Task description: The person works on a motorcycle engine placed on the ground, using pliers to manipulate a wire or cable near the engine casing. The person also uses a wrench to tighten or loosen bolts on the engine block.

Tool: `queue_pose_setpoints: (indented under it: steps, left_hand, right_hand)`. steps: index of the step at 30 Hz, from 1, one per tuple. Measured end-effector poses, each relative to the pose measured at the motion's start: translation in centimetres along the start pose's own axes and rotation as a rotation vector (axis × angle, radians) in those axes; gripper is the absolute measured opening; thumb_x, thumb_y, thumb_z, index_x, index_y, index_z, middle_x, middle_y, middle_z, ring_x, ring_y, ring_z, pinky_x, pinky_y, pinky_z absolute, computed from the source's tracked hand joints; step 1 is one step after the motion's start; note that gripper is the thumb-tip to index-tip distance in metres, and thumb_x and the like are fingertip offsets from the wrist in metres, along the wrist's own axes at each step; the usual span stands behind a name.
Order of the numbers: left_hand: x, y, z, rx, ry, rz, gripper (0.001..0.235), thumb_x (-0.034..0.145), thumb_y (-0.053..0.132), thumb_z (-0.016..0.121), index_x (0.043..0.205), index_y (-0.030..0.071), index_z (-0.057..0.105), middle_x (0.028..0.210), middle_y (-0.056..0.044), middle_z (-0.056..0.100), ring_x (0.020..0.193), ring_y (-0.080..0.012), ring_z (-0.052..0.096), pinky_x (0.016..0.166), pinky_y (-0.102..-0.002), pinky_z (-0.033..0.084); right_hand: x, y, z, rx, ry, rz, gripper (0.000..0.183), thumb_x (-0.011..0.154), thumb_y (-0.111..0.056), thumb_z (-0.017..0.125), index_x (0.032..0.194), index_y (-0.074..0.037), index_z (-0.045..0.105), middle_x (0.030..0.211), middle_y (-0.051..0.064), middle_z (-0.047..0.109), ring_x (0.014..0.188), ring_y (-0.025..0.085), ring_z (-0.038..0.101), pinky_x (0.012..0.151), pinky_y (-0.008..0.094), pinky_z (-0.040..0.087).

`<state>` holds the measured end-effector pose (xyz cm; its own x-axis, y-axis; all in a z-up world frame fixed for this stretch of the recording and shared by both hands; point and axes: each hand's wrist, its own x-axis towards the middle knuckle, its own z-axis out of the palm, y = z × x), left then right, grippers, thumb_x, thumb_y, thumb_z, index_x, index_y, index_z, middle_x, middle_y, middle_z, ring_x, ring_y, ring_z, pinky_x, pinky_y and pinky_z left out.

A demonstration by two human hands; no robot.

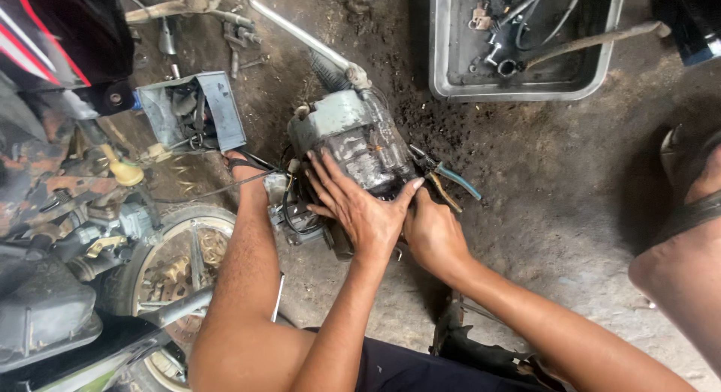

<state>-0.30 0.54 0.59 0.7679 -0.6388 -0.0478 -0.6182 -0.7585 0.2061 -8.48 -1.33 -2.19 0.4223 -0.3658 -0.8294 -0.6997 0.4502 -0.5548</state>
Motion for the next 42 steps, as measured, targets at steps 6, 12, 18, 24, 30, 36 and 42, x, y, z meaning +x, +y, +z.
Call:
queue_pose_setpoints:
  steps: [6,12,18,24,30,36,42]
  left_hand:
    - [-0.1,-1.0,0.4,0.026,-0.062,-0.026,0.119,0.056,0.052,0.076,0.138,0.002,0.006,0.141,-0.027,0.008,0.129,-0.0458,0.010,0.091,-0.072,0.001]
    - [-0.3,-1.1,0.3,0.007,-0.049,-0.026,0.121,0.053,0.052,0.078,0.139,0.004,0.007,0.142,-0.026,0.008,0.129,-0.0457,0.009,0.090,-0.074,0.000]
    - [-0.6,-1.5,0.5,-0.047,-0.044,0.035,0.106,0.058,0.033,0.067,0.139,0.002,0.006,0.144,-0.024,0.006,0.130,-0.0455,0.004,0.089,-0.075,-0.001]
    - [-0.6,-1.8,0.7,0.052,-0.039,0.054,0.110,0.048,0.023,0.064,0.139,0.003,0.006,0.144,-0.022,0.006,0.132,-0.0434,0.004,0.089,-0.075,0.004]
    - [-0.9,-1.7,0.6,0.065,-0.016,0.091,0.109,0.046,0.023,0.060,0.139,0.001,0.009,0.145,-0.021,0.007,0.132,-0.0421,0.007,0.092,-0.071,0.004]
    - [-1.5,-2.4,0.7,0.102,0.007,0.060,0.111,0.044,0.025,0.062,0.139,0.001,0.010,0.143,-0.023,0.012,0.131,-0.0427,0.013,0.092,-0.068,0.006]
    - [-1.1,-1.7,0.3,0.026,-0.015,0.074,0.108,0.047,0.020,0.060,0.140,0.002,0.008,0.146,-0.021,0.007,0.133,-0.0425,0.005,0.092,-0.072,0.003]
  right_hand:
    - [0.6,0.2,0.2,-0.277,-0.054,-0.145,0.036,0.080,-0.017,0.044,0.113,-0.002,0.046,0.085,0.029,0.062,0.081,0.044,0.062,0.069,0.054,0.050]
    - [-2.0,-2.4,-1.5,0.058,0.025,-0.027,0.046,0.083,-0.012,0.040,0.126,0.004,0.037,0.095,0.035,0.057,0.091,0.046,0.057,0.075,0.059,0.044]
    - [1.2,1.5,-0.2,-0.340,0.012,-0.275,0.028,0.087,-0.029,0.039,0.098,-0.004,0.046,0.069,0.025,0.062,0.067,0.043,0.063,0.059,0.054,0.050]
    - [0.7,1.2,0.2,-0.359,0.045,-0.223,0.021,0.084,-0.019,0.043,0.095,-0.001,0.045,0.073,0.028,0.062,0.073,0.046,0.062,0.062,0.055,0.050]
    - [3.6,4.3,-0.4,-0.552,0.054,-0.296,0.022,0.083,-0.009,0.035,0.104,-0.001,0.040,0.073,0.026,0.061,0.072,0.044,0.063,0.062,0.054,0.051]
    - [0.8,3.2,-1.2,-0.472,0.045,-0.155,0.020,0.083,-0.012,0.036,0.097,0.001,0.040,0.082,0.032,0.059,0.082,0.052,0.058,0.070,0.059,0.047]
    - [3.4,4.1,0.9,-0.772,0.209,-0.505,0.030,0.081,-0.007,0.035,0.109,-0.002,0.042,0.068,0.017,0.061,0.064,0.036,0.065,0.058,0.047,0.052]
